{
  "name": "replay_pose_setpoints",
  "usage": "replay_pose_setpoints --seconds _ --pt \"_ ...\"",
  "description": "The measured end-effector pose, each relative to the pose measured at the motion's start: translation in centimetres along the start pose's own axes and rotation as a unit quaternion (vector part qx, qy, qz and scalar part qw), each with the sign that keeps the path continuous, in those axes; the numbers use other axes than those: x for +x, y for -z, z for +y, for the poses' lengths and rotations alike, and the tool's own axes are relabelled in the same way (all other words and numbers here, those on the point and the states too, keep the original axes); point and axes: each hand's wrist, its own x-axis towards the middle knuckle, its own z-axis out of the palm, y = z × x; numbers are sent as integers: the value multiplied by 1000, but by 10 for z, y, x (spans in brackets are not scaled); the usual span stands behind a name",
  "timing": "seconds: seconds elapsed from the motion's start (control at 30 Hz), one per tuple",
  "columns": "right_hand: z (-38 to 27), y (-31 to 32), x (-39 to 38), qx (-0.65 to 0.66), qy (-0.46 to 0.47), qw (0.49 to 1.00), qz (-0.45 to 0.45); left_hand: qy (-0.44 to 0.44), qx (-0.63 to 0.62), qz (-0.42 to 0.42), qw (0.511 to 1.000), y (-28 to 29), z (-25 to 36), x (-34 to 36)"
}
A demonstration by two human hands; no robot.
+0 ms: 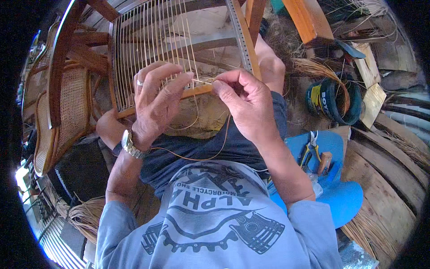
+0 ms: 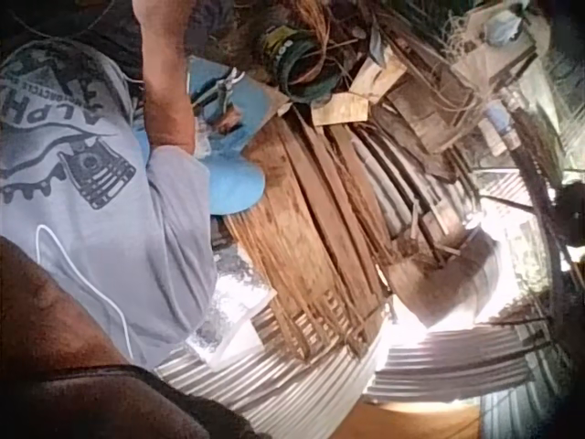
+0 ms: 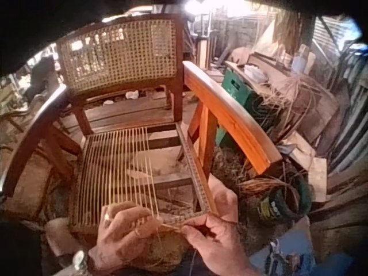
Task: The person is weaving a chair seat using rattan or wicker material.
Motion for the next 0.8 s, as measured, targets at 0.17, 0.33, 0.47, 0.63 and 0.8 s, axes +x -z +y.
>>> replay_pose_setpoints --seconds 0.17,0.33,0.47,0.63,0.8 --pt "9 -1 3 -33 50 997 38 35 -72 101 992 31 41 2" --pt "11 1 6 -45 63 996 48 128 -322 -105 932 40 80 -8" --pt "8 26 9 -26 91 993 69 312 -386 -203 844 11 90 -18" --pt "-25 54 -13 75 160 980 95 357 -349 -113 859 -29 74 -15" --pt "-35 78 -20 121 194 969 93 456 -205 -79 862 -48 10 -3"
